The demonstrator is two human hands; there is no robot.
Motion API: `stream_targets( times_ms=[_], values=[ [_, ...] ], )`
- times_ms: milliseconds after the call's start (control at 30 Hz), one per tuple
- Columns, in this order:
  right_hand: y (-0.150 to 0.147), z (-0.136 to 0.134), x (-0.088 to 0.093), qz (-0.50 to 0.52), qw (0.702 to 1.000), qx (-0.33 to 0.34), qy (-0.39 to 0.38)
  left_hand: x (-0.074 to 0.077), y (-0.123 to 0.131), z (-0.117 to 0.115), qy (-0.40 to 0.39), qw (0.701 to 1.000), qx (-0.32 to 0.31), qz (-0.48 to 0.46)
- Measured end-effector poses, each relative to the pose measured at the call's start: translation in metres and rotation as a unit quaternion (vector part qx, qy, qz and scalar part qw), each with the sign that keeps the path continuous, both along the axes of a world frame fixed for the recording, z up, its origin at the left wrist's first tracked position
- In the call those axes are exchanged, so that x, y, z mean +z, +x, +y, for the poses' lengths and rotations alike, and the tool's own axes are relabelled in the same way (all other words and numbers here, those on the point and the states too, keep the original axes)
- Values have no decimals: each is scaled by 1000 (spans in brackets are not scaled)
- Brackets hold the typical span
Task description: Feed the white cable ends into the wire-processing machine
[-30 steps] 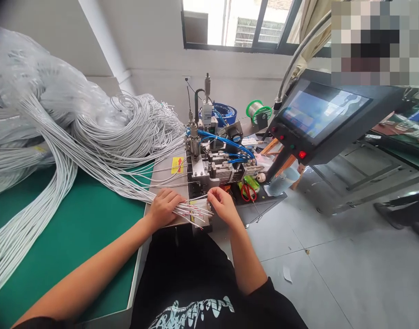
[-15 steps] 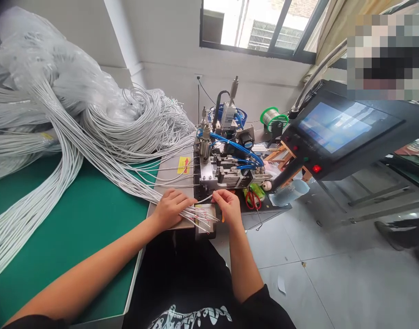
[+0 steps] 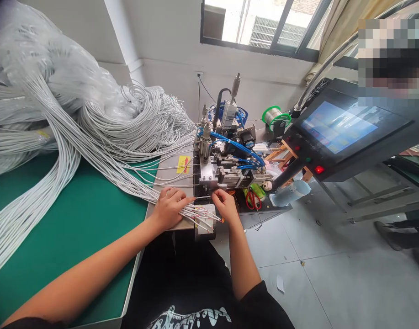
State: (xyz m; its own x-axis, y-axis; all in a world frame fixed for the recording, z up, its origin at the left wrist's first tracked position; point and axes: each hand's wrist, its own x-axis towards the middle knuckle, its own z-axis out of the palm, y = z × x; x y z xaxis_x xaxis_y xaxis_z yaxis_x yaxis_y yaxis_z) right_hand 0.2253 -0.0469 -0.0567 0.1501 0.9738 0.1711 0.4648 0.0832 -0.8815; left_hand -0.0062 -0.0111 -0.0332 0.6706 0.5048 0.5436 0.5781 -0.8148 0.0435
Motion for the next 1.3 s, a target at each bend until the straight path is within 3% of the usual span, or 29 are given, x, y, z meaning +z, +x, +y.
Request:
stream_targets(
  times_ms=[233, 333, 433, 600, 800, 867, 1033, 1133, 1300],
  values=[
    [-8, 6, -8, 215, 974, -7, -73, 1, 0, 0, -15, 1000, 8, 10],
    [-11, 7, -12, 257, 962, -16, -87, 1, 0, 0, -22, 1000, 14, 11],
    [-7, 2, -14, 225, 971, -24, -75, 1, -1, 0, -27, 1000, 10, 11],
    [12, -24, -1, 56, 996, -12, -70, 1, -3, 0, -34, 999, -11, 22],
    [34, -61, 24, 17, 974, 148, -171, 1, -3, 0, -45, 999, -22, 16],
    [35, -67, 28, 11, 971, 162, -178, 0, -3, 1, -45, 999, -21, 13],
    [31, -66, 32, 8, 991, 74, -114, 0, -3, 2, -13, 999, -50, 4],
    [28, -60, 29, 50, 995, 13, -82, 1, -5, 2, 9, 996, -84, 8],
    [19, -46, 21, 149, 987, -24, -58, 2, -7, 2, 28, 994, -101, -8]
  ],
)
